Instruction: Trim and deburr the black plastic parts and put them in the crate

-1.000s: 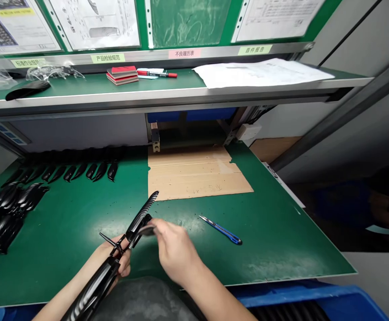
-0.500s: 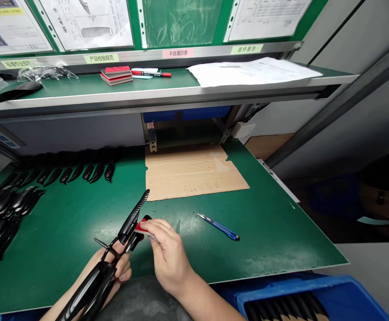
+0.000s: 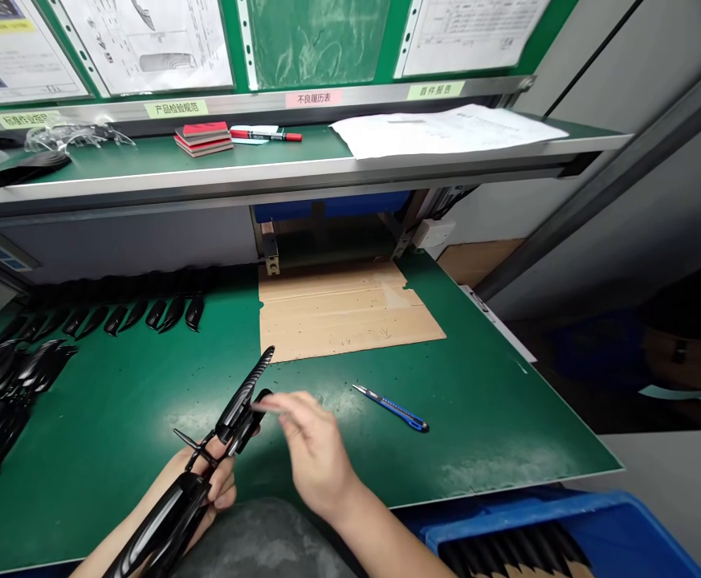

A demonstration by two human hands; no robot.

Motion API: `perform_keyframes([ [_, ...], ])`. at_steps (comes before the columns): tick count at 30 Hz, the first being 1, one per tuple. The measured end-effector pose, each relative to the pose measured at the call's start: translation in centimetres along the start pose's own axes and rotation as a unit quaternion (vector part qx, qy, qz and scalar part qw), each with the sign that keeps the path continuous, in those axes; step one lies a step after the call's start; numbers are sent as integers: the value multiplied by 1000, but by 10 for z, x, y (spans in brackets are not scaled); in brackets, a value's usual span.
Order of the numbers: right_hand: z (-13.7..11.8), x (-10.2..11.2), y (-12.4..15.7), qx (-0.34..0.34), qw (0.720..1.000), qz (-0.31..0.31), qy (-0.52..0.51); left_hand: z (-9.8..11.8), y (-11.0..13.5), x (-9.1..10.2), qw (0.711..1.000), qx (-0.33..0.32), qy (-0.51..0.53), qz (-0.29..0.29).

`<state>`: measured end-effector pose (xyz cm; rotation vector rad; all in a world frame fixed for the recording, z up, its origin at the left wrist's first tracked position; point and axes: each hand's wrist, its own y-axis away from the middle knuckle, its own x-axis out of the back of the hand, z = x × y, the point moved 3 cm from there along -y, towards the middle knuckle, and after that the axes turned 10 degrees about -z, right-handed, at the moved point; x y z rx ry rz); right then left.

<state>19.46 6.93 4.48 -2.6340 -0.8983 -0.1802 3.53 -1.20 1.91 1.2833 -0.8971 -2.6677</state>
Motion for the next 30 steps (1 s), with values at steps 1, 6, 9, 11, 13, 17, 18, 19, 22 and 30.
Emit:
perform_keyframes([
  [1,-1,-4,1,11,999,-49,3,1,-1,2,1000,-5,-3,4],
  [6,24,3,11,-9,978,-145,152,39,2,18,987,-72,-144,-15],
  [9,48,17,11,-60,940,-199,272,72,13,20,912,-69,-402,-34],
  [11,49,30,2,-83,942,-161,282,86,18,18,819,-30,-573,-33],
  [13,34,36,-14,-60,952,-118,275,91,18,11,714,1,-699,-31],
  [17,-5,9,-45,32,897,-266,351,87,6,-17,637,-7,-767,-83],
  [18,-7,0,-49,32,874,-302,378,85,3,-24,639,-18,-763,-100],
  [19,-7,-8,-52,23,858,-323,398,83,-1,-30,644,-29,-756,-112],
  [22,5,-21,-52,-2,850,-332,409,80,-8,-33,674,-70,-730,-93],
  [30,15,-26,-55,30,852,-343,394,84,-18,-17,678,-31,-712,-178],
])
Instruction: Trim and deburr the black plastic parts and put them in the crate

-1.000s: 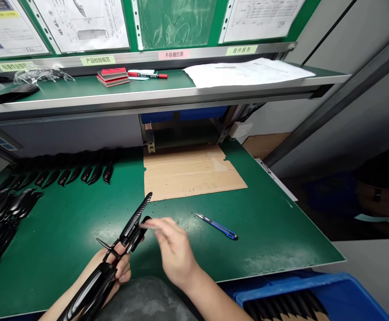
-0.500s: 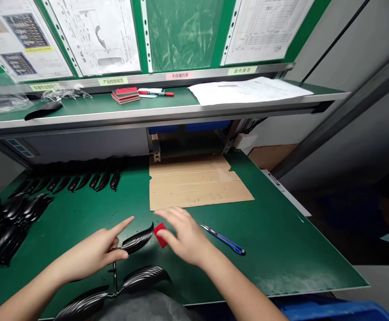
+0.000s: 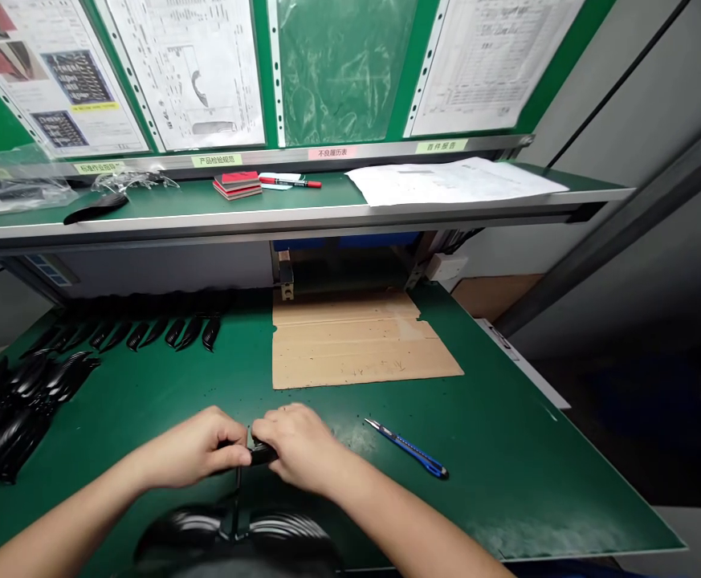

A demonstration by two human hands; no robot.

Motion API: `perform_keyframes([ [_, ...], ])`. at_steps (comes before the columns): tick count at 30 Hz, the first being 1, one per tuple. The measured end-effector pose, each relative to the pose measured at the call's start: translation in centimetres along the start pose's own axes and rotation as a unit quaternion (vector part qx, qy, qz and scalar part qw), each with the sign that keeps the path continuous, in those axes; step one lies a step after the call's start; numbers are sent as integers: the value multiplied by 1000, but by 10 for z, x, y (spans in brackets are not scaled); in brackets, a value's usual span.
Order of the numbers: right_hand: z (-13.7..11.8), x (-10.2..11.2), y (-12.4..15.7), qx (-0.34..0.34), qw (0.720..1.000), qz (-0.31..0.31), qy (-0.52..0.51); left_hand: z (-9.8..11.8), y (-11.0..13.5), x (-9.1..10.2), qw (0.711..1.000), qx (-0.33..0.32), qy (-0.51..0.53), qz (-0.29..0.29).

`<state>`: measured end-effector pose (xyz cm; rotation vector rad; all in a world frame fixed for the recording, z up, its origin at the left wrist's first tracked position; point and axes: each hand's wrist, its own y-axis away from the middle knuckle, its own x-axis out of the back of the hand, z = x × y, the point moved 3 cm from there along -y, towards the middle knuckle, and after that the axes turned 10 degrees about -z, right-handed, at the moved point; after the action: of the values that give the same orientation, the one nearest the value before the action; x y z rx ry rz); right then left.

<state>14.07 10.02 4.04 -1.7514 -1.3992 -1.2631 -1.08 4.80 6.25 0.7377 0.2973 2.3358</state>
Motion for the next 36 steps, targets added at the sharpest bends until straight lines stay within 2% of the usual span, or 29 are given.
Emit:
perform_keyframes([
  [2,-2,10,-1,55,998,-27,35,11,1,13,993,-44,-104,-24],
  [4,3,21,3,93,993,-69,31,20,4,26,982,-78,-162,-59],
  [6,20,32,9,48,995,-63,-52,17,9,38,987,-64,-133,-64],
  [8,44,38,18,-58,989,5,-138,0,16,50,999,-4,-29,27],
  [10,64,35,27,-160,968,95,-169,-26,21,53,980,63,96,162],
  [12,70,21,29,-221,947,150,-177,-50,22,42,944,100,182,259],
  [13,67,11,28,-236,940,163,-185,-58,19,33,932,105,206,278],
  [15,52,-11,20,-233,937,165,-199,-66,9,9,919,97,253,285],
  [19,22,-40,1,-214,946,149,-190,-61,-5,-33,894,62,348,277],
  [22,16,-46,-7,-208,950,152,-178,-60,-3,-49,876,50,396,272],
  [24,17,-48,-12,-199,953,154,-171,-65,4,-51,869,53,415,263],
  [26,18,-51,-20,-181,960,140,-161,-74,13,-43,873,66,409,258],
  [28,17,-57,-30,-150,973,98,-146,-86,26,-27,887,89,367,267],
  [30,14,-67,-41,-111,985,38,-126,-97,40,-4,900,115,296,297],
  [33,8,-78,-52,-62,994,-36,-83,-104,61,23,905,153,192,347],
  [36,2,-71,-52,-50,997,-32,-42,-100,73,30,916,174,139,334],
])
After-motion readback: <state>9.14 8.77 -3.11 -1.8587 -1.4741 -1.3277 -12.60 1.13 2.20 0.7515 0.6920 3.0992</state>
